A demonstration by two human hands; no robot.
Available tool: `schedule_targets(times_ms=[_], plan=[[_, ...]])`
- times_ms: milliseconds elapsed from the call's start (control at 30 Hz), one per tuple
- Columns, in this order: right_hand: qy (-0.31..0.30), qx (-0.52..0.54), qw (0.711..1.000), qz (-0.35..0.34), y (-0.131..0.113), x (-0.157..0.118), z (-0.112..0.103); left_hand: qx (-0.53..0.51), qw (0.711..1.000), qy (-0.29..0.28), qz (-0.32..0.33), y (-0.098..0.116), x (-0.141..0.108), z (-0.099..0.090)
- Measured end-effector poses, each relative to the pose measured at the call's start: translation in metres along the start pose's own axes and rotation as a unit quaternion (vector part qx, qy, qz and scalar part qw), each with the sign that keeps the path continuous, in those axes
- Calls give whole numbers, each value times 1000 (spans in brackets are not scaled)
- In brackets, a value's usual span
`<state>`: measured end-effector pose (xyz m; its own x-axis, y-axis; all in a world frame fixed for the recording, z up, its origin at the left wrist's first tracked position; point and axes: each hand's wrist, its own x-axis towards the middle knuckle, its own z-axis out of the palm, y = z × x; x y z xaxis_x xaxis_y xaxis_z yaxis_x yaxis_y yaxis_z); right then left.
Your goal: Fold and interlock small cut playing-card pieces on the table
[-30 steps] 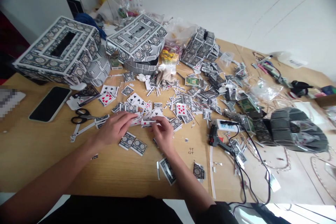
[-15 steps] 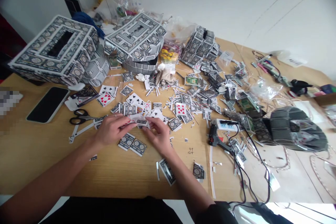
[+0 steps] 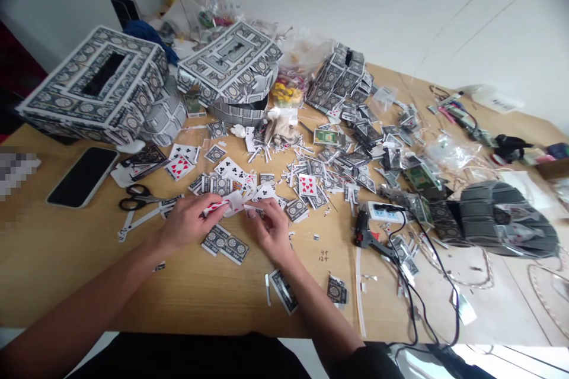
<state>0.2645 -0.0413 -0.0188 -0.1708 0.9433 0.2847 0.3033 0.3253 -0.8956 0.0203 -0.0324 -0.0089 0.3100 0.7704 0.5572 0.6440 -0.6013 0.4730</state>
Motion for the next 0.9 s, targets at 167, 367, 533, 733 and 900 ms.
schedule_targets(times_ms=[167, 367, 533, 733, 900], plan=[[-30, -33, 999, -29, 0, -4, 3, -51, 998, 29, 35, 1, 0, 0], [-14, -22, 999, 43, 8, -13, 9, -51, 997, 28, 47, 1, -1, -1], [-19, -45, 998, 29, 7, -14, 9, -54, 997, 40, 46, 3, -1, 2], [-58, -70, 996, 6, -3, -11, 7, -64, 996, 53, 33, 6, -1, 4], [-79, -79, 994, -7, -5, -10, 6, -68, 996, 47, 35, 8, 0, 2]])
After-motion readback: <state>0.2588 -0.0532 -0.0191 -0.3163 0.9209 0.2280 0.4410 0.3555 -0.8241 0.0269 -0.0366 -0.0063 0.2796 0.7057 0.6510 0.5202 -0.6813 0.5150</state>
